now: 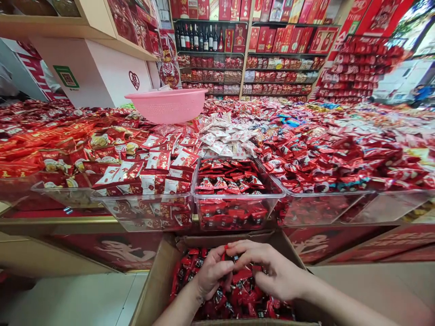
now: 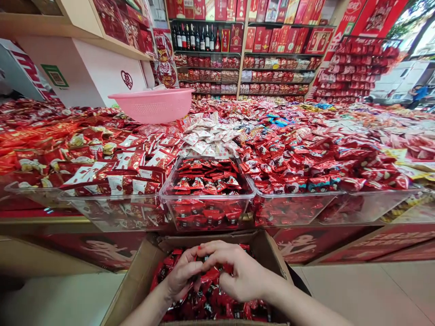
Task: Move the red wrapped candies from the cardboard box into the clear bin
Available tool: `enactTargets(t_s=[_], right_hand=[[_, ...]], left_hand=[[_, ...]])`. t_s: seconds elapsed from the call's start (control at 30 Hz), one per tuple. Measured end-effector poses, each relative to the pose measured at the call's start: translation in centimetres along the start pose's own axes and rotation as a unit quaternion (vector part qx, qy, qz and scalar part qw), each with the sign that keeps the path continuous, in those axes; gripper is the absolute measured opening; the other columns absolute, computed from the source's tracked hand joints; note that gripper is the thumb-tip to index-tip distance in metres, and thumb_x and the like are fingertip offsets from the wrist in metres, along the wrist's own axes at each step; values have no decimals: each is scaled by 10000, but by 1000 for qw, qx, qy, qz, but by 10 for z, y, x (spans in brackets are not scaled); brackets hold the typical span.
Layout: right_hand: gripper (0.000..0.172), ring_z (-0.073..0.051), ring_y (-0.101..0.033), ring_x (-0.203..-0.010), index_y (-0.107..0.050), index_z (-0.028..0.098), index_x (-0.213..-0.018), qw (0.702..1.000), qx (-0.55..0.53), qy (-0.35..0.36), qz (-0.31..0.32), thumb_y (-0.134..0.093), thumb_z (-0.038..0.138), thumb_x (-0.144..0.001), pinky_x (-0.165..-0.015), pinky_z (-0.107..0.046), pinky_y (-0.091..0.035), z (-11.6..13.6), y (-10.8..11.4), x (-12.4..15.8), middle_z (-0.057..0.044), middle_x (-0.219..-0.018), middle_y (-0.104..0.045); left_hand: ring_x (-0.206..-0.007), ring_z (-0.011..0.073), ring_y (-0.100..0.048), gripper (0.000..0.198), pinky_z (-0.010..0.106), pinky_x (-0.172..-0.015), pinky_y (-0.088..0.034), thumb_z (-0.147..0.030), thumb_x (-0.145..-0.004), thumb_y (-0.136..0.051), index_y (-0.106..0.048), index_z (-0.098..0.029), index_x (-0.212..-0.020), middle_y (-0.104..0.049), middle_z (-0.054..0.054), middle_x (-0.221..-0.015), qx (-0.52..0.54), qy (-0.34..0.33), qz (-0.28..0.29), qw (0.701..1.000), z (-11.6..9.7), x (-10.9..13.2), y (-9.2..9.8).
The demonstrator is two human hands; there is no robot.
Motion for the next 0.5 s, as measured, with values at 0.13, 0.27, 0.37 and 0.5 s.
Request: enactTargets(t_s=[0.13,0.27,0.37,0.5], right_hand=[[237,-153,-506,-940,-557,180,-905,981,-18,-112,-160,-430,117,-716,-818,-302,-401,-25,-4,3,-65,-1014,-559],[236,-151,-553,-716,-576,157,-894,971,49,-196,-129,-509,290,-711,-647,-263,-439,-33,-6,0,-46,-792,-619],[162,-125,-539,-639,-600,160,-738,980,96,-158,-74,-488,278,-733,-592,-230,-420,-11,8,-6,-23,-689,-612],[151,-111,-522,-682,-561,167,-824,978,142,-23,-152,-457,258,-764,-614,-228,-409,48,48,-27,-35,-767,-590]], left_hand=[[-278,19,-378,298,124,-275,-308,-271,-580,-629,-579,-140,-844,-451,-75,-459,-71,11,-12,997,3,-2,1],[-303,40,-425,234,132,-303,-309,-256,-583,-637,-561,-143,-773,-473,-76,-446,-140,21,-16,990,9,-2,4],[-303,41,-429,245,138,-319,-299,-333,-625,-607,-531,-147,-765,-497,-64,-457,-119,4,0,993,12,-3,6],[-344,48,-438,290,159,-357,-303,-382,-721,-482,-516,-138,-873,-536,-21,-541,-46,-39,-5,998,8,-6,7]])
Point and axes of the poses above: each hand's wrist, its own x-axis away from the middle knuckle, its own y-axis out of the back of the hand, z = x × y, the point moved 2 cm from there along -x, towards the middle knuckle
